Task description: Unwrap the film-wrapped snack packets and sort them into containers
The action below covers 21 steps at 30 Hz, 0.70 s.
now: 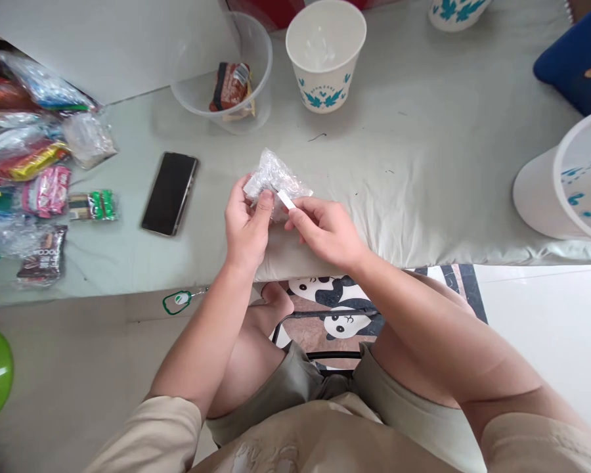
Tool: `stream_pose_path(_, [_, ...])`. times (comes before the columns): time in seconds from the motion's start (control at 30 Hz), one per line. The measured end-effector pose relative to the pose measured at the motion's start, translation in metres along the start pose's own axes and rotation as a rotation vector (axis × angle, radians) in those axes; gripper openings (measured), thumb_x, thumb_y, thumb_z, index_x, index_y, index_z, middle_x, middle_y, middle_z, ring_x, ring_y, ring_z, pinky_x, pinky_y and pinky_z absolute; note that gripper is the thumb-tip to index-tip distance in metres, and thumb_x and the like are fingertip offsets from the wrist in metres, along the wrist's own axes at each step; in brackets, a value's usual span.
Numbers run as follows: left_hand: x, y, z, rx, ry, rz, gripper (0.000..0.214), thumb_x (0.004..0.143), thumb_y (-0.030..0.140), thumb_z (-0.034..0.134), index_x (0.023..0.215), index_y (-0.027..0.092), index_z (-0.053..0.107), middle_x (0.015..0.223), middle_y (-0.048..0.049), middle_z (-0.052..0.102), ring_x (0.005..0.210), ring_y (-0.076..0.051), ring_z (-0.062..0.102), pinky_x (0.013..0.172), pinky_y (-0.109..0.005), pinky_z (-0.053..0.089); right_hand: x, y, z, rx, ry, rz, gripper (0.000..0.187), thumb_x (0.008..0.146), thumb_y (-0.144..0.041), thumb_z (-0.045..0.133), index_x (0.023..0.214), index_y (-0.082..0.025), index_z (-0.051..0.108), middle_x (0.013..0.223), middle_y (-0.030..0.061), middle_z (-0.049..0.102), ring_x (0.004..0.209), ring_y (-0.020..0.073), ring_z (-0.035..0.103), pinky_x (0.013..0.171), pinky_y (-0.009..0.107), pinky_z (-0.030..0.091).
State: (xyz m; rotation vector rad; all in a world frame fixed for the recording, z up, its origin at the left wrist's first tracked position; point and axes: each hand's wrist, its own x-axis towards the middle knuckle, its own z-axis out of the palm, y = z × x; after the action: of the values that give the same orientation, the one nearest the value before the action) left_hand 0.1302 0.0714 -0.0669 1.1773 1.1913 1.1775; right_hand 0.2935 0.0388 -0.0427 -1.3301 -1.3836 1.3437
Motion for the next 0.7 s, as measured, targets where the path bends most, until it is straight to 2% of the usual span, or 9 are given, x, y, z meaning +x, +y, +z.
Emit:
stream_pose_path(0.1, [-0.002,0.005,-0.002,0.055,0.027,0.083,0.060,0.087,0.069,0.073,0.127,0.025,0.061,0.115,-0.0074,0.070,0.106,-0.023,0.072,0.090,-0.032,0.056,0.002,-0.008,-0.002,0.000,-0.022,0.038,0.037,0.096,-0.048,0.061,0.078,-0.017,0.070,0.072,0.0028,0.068,0.053,0.0102,0.052,0.055,0.027,0.042])
stream_pose_path(0.23, [-0.001,0.007,-0.005,0.013,0.074,0.122,0.060,0.087,0.066,0.075,0.127,0.025,0.060,0.120,-0.0076,0.072,0.108,-0.022,0.073,0.092,-0.031,0.057,0.002,-0.014,-0.006,-0.042,-0.078,0.053,0.038,0.094,-0.048,0.060,0.074,-0.017,0.069,0.059,-0.0006,0.059,0.050,0.0096,0.047,0.053,0.027,0.037])
stream_pose_path(0.37, [0.006,0.013,-0.014,-0.121,0.152,0.058,0.055,0.085,0.064,0.078,0.123,0.028,0.061,0.121,-0.0058,0.072,0.116,-0.024,0.072,0.092,-0.032,0.059,0.000,-0.015,-0.008,-0.127,-0.142,0.049,0.041,0.095,-0.049,0.056,0.075,-0.017,0.070,0.054,-0.0018,0.054,0.051,0.0103,0.046,0.052,0.027,0.034])
stream_pose_path(0.47, [0.013,0.020,-0.028,-0.238,0.200,-0.029,0.052,0.082,0.064,0.080,0.116,0.029,0.063,0.126,-0.0061,0.072,0.118,-0.024,0.071,0.085,-0.030,0.062,-0.001,-0.011,-0.012,-0.228,-0.165,0.040,0.039,0.096,-0.047,0.054,0.077,-0.018,0.070,0.056,-0.0015,0.054,0.052,0.0113,0.046,0.053,0.028,0.033])
stream_pose_path(0.5, [0.015,0.022,-0.033,-0.275,0.206,-0.059,0.051,0.082,0.064,0.079,0.116,0.030,0.063,0.129,-0.0060,0.072,0.116,-0.024,0.072,0.081,-0.028,0.062,-0.001,-0.007,-0.016,-0.282,-0.134,0.007,0.037,0.097,-0.046,0.054,0.077,-0.018,0.070,0.057,-0.0009,0.055,0.053,0.0121,0.046,0.053,0.028,0.034])
stream_pose_path(0.57, [0.017,0.024,-0.041,-0.330,0.178,-0.121,0.050,0.084,0.062,0.077,0.123,0.035,0.061,0.134,-0.0037,0.070,0.113,-0.022,0.073,0.076,-0.027,0.062,0.003,0.003,-0.026,-0.437,0.026,-0.116,0.032,0.095,-0.043,0.056,0.079,-0.020,0.071,0.065,0.0021,0.060,0.058,0.0147,0.049,0.057,0.031,0.036])
stream_pose_path(0.63, [0.017,0.023,-0.044,-0.349,0.099,-0.168,0.050,0.087,0.058,0.075,0.130,0.042,0.056,0.140,-0.0007,0.067,0.113,-0.021,0.073,0.075,-0.027,0.063,0.009,0.018,-0.040,-0.636,0.244,-0.231,0.025,0.091,-0.041,0.059,0.081,-0.021,0.072,0.078,0.0068,0.065,0.065,0.0180,0.053,0.060,0.034,0.038])
stream_pose_path(0.7, [0.016,0.022,-0.042,-0.345,-0.007,-0.211,0.048,0.088,0.054,0.073,0.131,0.041,0.057,0.138,-0.0008,0.067,0.115,-0.023,0.073,0.076,-0.030,0.064,0.015,0.030,-0.053,-0.822,0.393,-0.247,0.022,0.088,-0.040,0.062,0.085,-0.022,0.074,0.086,0.0103,0.067,0.070,0.0218,0.055,0.064,0.037,0.042])
